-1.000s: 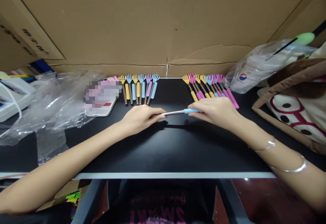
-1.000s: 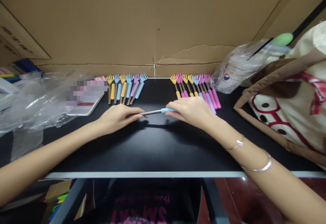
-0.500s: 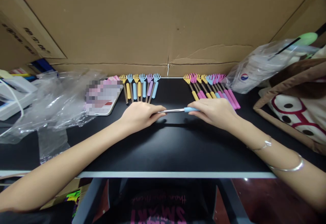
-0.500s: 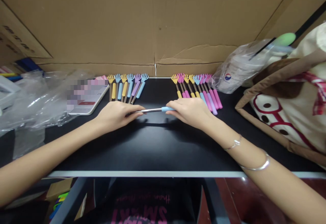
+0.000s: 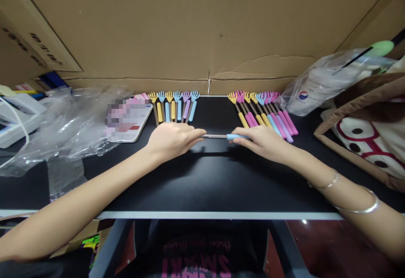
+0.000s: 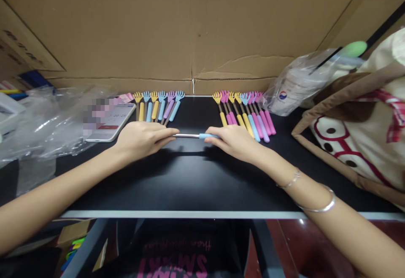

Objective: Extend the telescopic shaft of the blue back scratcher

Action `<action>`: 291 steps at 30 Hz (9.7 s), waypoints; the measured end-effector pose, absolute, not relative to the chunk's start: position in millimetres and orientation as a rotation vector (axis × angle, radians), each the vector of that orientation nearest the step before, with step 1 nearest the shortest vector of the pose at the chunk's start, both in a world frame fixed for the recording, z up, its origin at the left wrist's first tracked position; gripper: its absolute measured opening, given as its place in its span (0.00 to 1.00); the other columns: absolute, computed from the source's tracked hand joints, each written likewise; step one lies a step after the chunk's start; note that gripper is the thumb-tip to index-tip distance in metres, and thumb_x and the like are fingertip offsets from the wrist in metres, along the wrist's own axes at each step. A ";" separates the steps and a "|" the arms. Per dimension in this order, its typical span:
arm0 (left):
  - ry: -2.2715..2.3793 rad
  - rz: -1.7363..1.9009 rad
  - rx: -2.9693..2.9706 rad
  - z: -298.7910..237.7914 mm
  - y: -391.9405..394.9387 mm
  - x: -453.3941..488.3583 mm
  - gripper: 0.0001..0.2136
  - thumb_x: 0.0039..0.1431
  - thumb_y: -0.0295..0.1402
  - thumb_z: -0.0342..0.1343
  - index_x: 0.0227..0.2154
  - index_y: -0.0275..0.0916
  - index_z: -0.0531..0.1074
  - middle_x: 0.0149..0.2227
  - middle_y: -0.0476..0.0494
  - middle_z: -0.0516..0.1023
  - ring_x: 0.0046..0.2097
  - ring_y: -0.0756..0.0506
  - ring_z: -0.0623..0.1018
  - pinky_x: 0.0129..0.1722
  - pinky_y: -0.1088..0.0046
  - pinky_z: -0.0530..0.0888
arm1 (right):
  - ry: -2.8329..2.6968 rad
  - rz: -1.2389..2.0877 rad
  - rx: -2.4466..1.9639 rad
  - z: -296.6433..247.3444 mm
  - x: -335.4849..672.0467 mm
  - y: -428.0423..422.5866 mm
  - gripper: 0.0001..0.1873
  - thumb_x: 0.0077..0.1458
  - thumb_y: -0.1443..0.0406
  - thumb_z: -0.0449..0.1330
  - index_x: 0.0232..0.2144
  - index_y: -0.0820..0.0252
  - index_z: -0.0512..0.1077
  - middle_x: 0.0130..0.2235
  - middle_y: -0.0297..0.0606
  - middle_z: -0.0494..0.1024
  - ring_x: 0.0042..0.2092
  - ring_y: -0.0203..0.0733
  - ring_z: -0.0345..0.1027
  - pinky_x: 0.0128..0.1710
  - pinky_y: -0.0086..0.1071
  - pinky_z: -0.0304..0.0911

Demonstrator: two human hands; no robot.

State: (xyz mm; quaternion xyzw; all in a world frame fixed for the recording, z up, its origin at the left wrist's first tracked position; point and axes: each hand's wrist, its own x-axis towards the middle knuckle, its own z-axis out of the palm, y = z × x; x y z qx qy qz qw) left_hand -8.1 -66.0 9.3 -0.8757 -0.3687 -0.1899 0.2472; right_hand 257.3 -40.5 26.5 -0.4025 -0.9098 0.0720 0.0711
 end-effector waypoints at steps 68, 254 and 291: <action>-1.247 -0.081 -2.557 27.8 -47.6 -26.8 0.16 0.64 0.41 0.38 0.36 0.41 0.69 0.30 0.47 0.76 0.30 0.47 0.75 0.23 0.75 0.53 | -2.637 -0.553 -1.097 30.2 270.5 -30.8 0.15 0.59 0.55 0.48 0.35 0.56 0.69 0.25 0.32 0.74 0.26 0.34 0.66 0.22 0.27 0.45; -1.364 -0.604 -2.594 8.5 -67.9 -4.6 0.12 0.59 0.40 0.49 0.42 0.50 0.75 0.33 0.53 0.80 0.33 0.49 0.77 0.23 0.76 0.59 | -2.603 -0.372 -1.130 16.5 258.8 -43.1 0.18 0.58 0.52 0.48 0.35 0.54 0.72 0.28 0.32 0.77 0.28 0.35 0.68 0.23 0.28 0.46; -0.870 -0.530 -2.379 12.5 -72.9 -6.2 0.13 0.64 0.36 0.43 0.39 0.45 0.74 0.21 0.50 0.70 0.26 0.51 0.69 0.24 0.72 0.55 | -2.622 0.885 -1.049 22.6 249.4 -47.3 0.23 0.59 0.51 0.45 0.34 0.60 0.72 0.31 0.35 0.73 0.32 0.36 0.64 0.35 0.29 0.56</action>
